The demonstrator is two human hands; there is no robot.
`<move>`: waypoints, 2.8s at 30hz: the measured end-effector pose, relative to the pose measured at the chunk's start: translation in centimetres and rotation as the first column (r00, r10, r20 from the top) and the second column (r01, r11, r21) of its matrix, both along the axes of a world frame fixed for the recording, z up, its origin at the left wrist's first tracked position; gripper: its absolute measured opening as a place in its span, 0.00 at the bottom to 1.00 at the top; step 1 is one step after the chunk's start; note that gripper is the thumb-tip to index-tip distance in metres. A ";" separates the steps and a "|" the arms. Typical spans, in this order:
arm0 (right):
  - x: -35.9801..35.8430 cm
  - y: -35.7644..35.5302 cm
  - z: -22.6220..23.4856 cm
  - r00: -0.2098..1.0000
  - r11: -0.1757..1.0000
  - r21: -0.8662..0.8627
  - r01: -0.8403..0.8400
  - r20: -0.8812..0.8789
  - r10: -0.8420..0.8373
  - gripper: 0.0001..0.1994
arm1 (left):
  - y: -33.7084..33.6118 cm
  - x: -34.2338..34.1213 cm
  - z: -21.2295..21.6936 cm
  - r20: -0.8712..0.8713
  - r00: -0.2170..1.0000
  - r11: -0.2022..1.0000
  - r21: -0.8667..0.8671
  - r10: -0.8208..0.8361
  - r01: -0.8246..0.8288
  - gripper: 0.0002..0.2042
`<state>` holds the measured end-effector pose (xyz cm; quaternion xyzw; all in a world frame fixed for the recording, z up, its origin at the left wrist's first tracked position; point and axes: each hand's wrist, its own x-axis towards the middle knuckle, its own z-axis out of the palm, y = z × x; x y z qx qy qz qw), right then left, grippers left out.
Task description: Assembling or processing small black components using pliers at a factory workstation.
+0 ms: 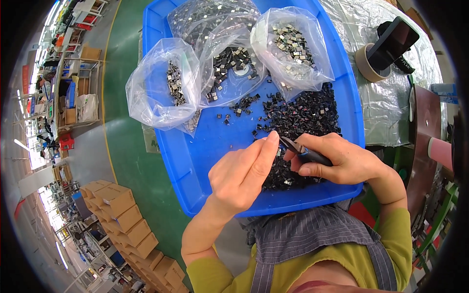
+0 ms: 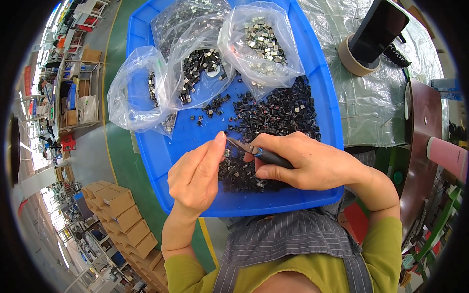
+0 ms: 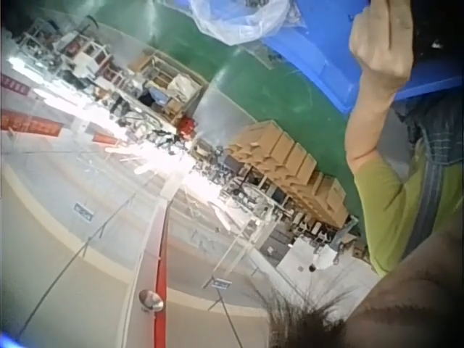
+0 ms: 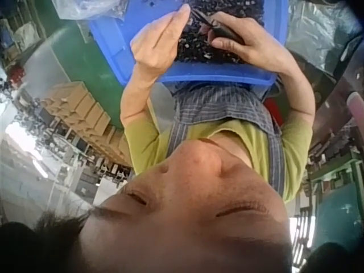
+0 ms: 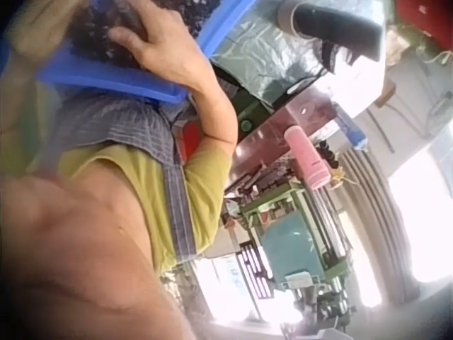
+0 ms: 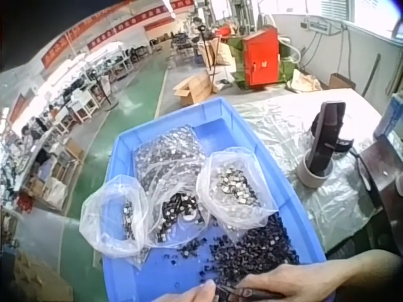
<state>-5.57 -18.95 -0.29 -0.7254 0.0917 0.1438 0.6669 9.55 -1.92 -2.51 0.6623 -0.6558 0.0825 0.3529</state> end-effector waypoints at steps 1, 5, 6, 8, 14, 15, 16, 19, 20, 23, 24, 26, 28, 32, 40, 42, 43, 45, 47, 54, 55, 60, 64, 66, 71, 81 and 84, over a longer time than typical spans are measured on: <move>0.1 -0.1 0.2 1.000 1.000 0.019 -0.014 0.000 0.014 0.14 | -0.1 0.0 -0.1 0.016 1.000 0.999 -0.045 -0.005 0.005 0.20; 0.0 -0.1 -0.2 0.997 0.999 0.020 -0.027 0.077 0.025 0.14 | -0.1 -0.1 -0.1 0.030 1.000 0.995 -0.104 -0.001 0.004 0.19; 0.0 -0.1 -0.2 0.997 0.999 0.023 -0.026 0.077 0.024 0.14 | 0.0 -0.2 -0.1 0.030 1.000 0.995 -0.101 -0.002 0.005 0.19; 0.0 -0.2 -0.2 0.997 0.999 0.018 -0.033 0.074 0.031 0.13 | -0.1 -0.2 0.0 0.032 0.999 0.996 -0.093 -0.006 0.009 0.18; -0.2 0.3 -0.8 0.999 0.979 -0.202 -0.003 0.048 0.013 0.14 | -0.2 0.1 0.7 -0.299 0.945 0.988 0.116 0.134 -0.103 0.14; -0.3 0.4 -1.2 0.999 0.978 -0.210 0.005 0.049 0.005 0.14 | -0.7 0.1 1.1 -0.386 0.907 0.980 0.165 0.167 -0.111 0.12; -0.3 0.5 -1.7 0.992 0.960 -0.280 0.016 0.126 0.020 0.14 | -1.5 0.3 1.7 -0.387 0.909 0.982 0.155 0.157 -0.103 0.12; -0.7 0.7 -2.3 0.970 0.932 -0.361 0.032 0.236 0.058 0.14 | -5.4 1.1 3.5 -0.196 0.976 0.973 0.226 0.098 -0.053 0.12; -0.8 0.8 -2.1 0.959 0.929 -0.368 0.028 0.273 0.079 0.14 | -7.2 1.7 3.6 -0.148 0.986 0.972 0.229 0.081 -0.046 0.11; -0.5 0.9 -2.2 0.959 0.909 -0.416 0.034 0.271 0.088 0.13 | -12.6 4.6 2.4 0.148 0.988 0.975 0.207 0.054 -0.084 0.09; -0.5 0.9 -2.4 0.956 0.897 -0.440 0.041 0.279 0.093 0.13 | -13.5 5.3 2.4 0.154 0.987 0.974 0.209 0.055 -0.087 0.09; -0.8 0.9 -2.4 0.949 0.898 -0.436 0.054 0.303 0.090 0.13 | -14.6 6.4 2.6 -0.380 0.922 0.953 0.301 0.080 0.042 0.09; -0.9 0.8 -2.5 0.941 0.904 -0.421 0.072 0.328 0.078 0.13 | -14.3 6.9 3.4 -0.420 0.898 0.949 0.314 0.128 0.011 0.09; -1.0 0.7 -2.5 0.932 0.894 -0.443 0.062 0.347 0.108 0.13 | -11.7 7.8 -0.2 0.009 0.961 0.877 0.407 0.278 -0.257 0.04; -1.1 0.8 -2.8 0.925 0.888 -0.454 0.074 0.364 0.109 0.13 | -10.5 7.1 -4.6 0.347 0.887 0.756 0.479 0.304 -0.447 0.08; -1.0 0.8 -2.8 0.924 0.883 -0.463 0.083 0.367 0.105 0.13 | -10.1 7.0 -4.8 0.379 0.877 0.800 0.404 0.295 -0.444 0.09; -0.9 0.8 -2.7 0.925 0.881 -0.467 0.076 0.364 0.113 0.13 | -9.8 6.6 -4.7 0.340 0.876 0.807 0.371 0.342 -0.459 0.07; -0.8 0.8 -2.6 0.934 0.878 -0.470 0.085 0.344 0.094 0.13 | -8.7 4.9 -3.3 0.196 0.905 0.854 0.303 0.379 -0.423 0.06; -0.8 0.6 -2.6 0.937 0.879 -0.461 0.121 0.344 0.052 0.13 | -7.2 2.8 -1.2 -0.107 0.928 0.896 0.320 0.358 -0.308 0.04; -0.2 1.1 -2.0 0.929 0.862 -0.393 0.322 0.306 -0.207 0.16 | -2.0 -1.5 2.2 -0.835 0.521 0.969 0.242 0.179 0.054 0.12; -0.2 1.1 -1.9 0.938 0.858 -0.418 0.298 0.297 -0.181 0.17 | -2.0 -1.4 2.1 -0.812 0.557 0.967 0.248 0.173 0.061 0.14; 0.2 1.5 -1.8 0.944 0.845 -0.461 0.271 0.301 -0.138 0.20 | -1.5 -1.4 1.7 -0.800 0.573 0.973 0.232 0.179 0.019 0.16; 0.3 1.7 -1.7 0.959 0.842 -0.490 0.227 0.262 -0.106 0.21 | -1.5 -1.3 1.2 -0.728 0.678 0.987 0.157 0.105 0.016 0.16; 0.4 1.7 -1.7 0.959 0.842 -0.493 0.221 0.267 -0.096 0.22 | -1.5 -1.4 1.0 -0.702 0.706 0.988 0.151 0.091 0.023 0.17; 0.3 1.7 -1.9 0.960 0.865 -0.444 0.234 0.249 -0.132 0.22 | -1.6 -1.7 0.8 -0.698 0.709 0.987 0.158 0.097 0.020 0.17; 0.2 1.6 -1.8 0.958 0.861 -0.449 0.237 0.256 -0.131 0.20 | -1.8 -1.7 0.7 -0.705 0.698 0.981 0.195 0.124 0.023 0.17; 0.1 1.7 -1.9 0.958 0.860 -0.451 0.239 0.256 -0.131 0.18 | -1.8 -1.5 0.8 -0.745 0.656 0.978 0.204 0.122 0.051 0.16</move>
